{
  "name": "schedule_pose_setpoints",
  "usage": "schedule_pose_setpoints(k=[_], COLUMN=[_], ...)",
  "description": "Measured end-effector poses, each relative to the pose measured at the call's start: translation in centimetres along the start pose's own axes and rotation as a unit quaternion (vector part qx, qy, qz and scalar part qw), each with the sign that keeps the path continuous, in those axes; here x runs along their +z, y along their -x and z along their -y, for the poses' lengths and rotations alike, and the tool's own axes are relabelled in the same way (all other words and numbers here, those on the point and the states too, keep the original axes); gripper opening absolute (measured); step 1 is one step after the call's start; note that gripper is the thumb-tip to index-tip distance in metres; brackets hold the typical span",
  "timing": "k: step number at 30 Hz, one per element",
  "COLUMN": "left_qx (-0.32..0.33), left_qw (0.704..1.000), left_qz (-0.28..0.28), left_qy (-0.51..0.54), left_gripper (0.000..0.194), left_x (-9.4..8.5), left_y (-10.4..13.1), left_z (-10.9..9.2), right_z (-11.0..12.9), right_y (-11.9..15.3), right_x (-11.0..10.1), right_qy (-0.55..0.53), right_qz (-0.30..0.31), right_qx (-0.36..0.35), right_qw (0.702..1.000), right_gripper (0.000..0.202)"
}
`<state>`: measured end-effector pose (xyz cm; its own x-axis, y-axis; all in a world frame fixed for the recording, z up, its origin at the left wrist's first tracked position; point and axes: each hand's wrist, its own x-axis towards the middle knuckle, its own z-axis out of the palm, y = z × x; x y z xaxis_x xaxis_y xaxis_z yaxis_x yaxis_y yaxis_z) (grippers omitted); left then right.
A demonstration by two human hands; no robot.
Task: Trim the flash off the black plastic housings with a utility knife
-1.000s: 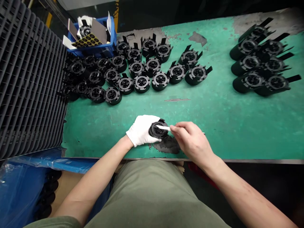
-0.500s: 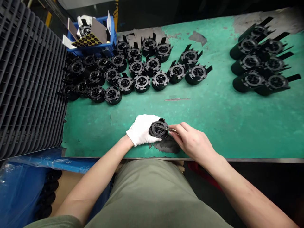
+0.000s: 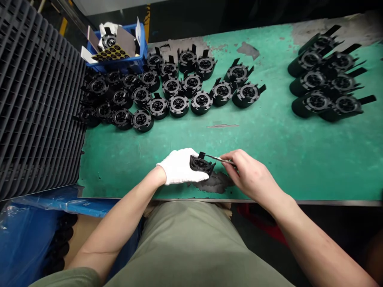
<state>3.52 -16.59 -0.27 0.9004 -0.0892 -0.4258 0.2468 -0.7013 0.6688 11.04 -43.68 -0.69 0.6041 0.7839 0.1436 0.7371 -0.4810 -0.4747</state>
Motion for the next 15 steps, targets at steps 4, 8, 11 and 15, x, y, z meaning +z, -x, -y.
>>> schedule_pose_setpoints(k=[4, 8, 11, 15], left_qx=[0.026, -0.003, -0.032, -0.061], left_qw=[1.0, 1.0, 0.999, 0.996], left_qz=[0.0, 0.002, 0.021, 0.061], left_qy=[-0.007, -0.012, -0.01, 0.002], left_gripper=[0.048, 0.055, 0.061, 0.066], left_x=[0.1, 0.0, -0.3, -0.8], left_y=[-0.5, -0.4, -0.2, -0.1], left_z=[-0.3, -0.4, -0.7, -1.2], right_z=[-0.5, -0.7, -0.7, -0.8], right_y=[0.4, 0.3, 0.0, -0.2], right_x=[0.3, 0.3, 0.3, 0.3], right_qy=[0.034, 0.039, 0.031, 0.042], right_qz=[-0.014, -0.022, -0.022, -0.031], right_qx=[-0.047, -0.071, -0.086, -0.106], right_qw=[0.998, 0.996, 0.996, 0.993], right_gripper=[0.01, 0.008, 0.007, 0.009])
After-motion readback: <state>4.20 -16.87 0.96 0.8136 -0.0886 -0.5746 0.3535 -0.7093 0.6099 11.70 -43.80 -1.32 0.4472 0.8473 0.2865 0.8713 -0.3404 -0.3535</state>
